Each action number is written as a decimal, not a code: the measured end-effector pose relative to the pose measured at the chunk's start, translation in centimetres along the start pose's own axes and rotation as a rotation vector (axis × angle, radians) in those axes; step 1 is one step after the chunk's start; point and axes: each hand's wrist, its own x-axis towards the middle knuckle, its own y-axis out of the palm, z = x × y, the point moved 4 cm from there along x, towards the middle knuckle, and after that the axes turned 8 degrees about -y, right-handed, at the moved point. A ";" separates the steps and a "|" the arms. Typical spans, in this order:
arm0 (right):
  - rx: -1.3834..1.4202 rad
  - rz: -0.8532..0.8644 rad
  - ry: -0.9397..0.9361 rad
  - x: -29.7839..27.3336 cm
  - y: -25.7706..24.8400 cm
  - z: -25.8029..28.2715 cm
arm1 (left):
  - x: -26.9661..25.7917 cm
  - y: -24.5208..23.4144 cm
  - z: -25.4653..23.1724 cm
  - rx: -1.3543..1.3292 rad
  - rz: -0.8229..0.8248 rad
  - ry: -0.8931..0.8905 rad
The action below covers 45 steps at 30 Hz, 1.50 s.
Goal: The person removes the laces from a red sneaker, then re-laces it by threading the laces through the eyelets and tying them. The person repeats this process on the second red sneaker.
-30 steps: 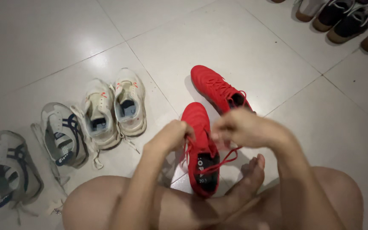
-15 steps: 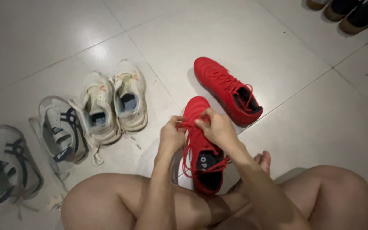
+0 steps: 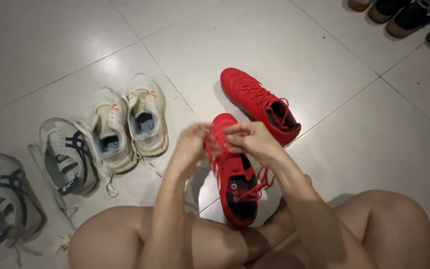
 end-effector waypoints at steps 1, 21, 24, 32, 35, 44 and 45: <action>0.051 0.008 0.009 -0.2 0.2 0.7 | -0.8 0.4 -1.5 0.049 0.002 0.050; 0.123 0.226 0.045 -2.7 2.9 5.7 | 1.1 10.0 -10.0 0.660 0.068 0.161; -0.427 0.243 0.085 -3.2 2.6 5.4 | 0.0 9.7 -8.7 0.427 0.101 0.131; -0.444 0.445 -0.239 -4.7 2.2 8.0 | -3.1 7.7 -11.2 0.347 0.226 0.453; -0.446 0.387 -0.334 -4.6 1.4 9.4 | -2.3 5.9 -10.4 0.221 0.088 0.561; -0.465 0.202 -0.358 -5.3 4.7 8.4 | -0.5 2.8 4.6 0.991 -0.486 1.109; -0.436 0.234 -0.253 -5.6 5.6 7.5 | -0.2 2.4 5.6 0.889 -0.377 1.093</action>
